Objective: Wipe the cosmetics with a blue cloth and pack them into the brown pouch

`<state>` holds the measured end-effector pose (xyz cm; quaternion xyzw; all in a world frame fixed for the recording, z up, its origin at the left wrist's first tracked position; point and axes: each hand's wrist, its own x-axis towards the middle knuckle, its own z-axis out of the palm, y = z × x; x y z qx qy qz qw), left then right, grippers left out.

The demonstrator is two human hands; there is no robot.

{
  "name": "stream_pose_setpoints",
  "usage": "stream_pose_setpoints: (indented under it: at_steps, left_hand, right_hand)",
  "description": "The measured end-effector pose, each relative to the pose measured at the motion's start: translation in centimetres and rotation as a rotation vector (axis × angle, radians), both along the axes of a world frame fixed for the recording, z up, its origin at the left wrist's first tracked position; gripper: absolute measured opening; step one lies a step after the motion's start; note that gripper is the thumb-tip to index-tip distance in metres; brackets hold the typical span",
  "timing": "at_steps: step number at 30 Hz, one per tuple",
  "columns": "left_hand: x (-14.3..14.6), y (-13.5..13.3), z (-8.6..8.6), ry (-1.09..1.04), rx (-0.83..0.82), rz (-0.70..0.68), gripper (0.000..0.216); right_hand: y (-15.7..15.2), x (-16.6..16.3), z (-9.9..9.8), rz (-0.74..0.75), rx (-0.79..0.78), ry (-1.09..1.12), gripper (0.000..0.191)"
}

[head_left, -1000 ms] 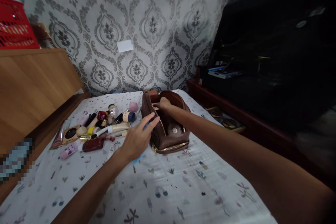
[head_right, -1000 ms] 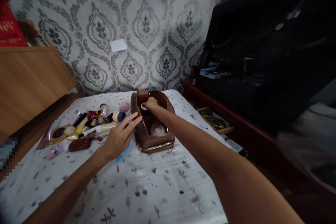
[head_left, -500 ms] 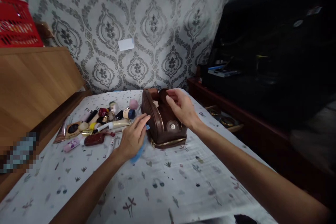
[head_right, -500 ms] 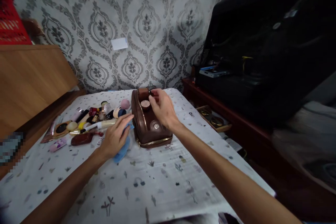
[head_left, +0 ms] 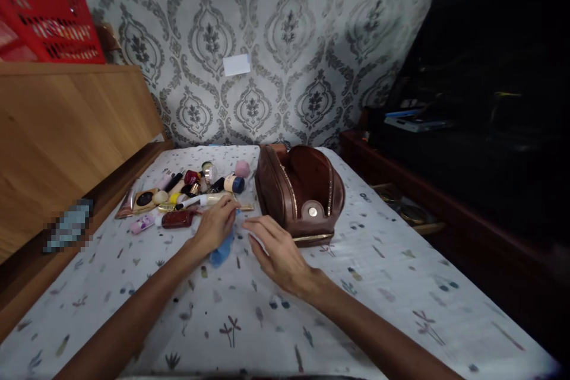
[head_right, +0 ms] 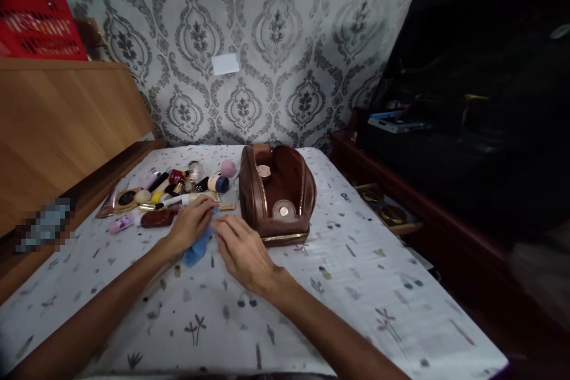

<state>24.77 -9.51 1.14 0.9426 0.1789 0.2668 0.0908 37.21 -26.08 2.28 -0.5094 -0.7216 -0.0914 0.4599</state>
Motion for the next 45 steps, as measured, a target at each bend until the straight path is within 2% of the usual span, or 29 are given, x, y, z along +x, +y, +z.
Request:
stream_pose_setpoints:
  at_steps: [6,9,12,15,18,21,27,31,34,39,45]
  left_hand:
    - [1.5,3.8,2.5,0.160,0.061,0.223,0.028]
    - [3.0,5.5,3.3,0.199,0.074,0.274,0.034]
    - [4.3,6.7,3.4,0.260,0.080,0.283,0.045]
    - [5.1,7.2,2.9,0.330,0.075,0.259,0.057]
    - [5.4,7.7,2.8,0.368,0.070,0.270,0.044]
    - [6.2,8.5,3.4,0.365,0.073,0.325,0.036]
    - [10.3,10.6,4.4,0.385,0.028,0.397,0.043]
    - [12.9,11.7,4.0,0.425,-0.043,0.410,0.053]
    - [14.0,12.3,3.6,0.461,-0.091,0.395,0.046]
    - [14.0,12.7,3.2,0.437,-0.123,0.404,0.038]
    - [12.5,13.0,2.6,0.339,-0.155,0.480,0.047]
  right_hand:
    - [4.1,-1.7,-4.0,-0.002,-0.307,0.250,0.030]
    - [5.2,-1.9,-5.6,-0.027,-0.351,0.378,0.028]
    - [5.4,-1.6,-6.4,-0.053,-0.350,0.421,0.024]
    - [5.0,-1.4,-6.6,-0.063,-0.353,0.447,0.021]
    - [4.7,-1.4,-6.4,-0.057,-0.356,0.460,0.021]
    - [4.8,-1.4,-6.3,-0.043,-0.351,0.449,0.022]
    - [4.8,-1.3,-6.0,-0.032,-0.353,0.449,0.020]
    - [4.8,-1.3,-6.0,-0.030,-0.368,0.462,0.020]
    - [4.9,-1.3,-6.2,-0.022,-0.357,0.466,0.021]
    - [4.8,-1.2,-6.1,-0.022,-0.356,0.458,0.022]
    - [4.7,-1.3,-6.1,-0.024,-0.375,0.446,0.020]
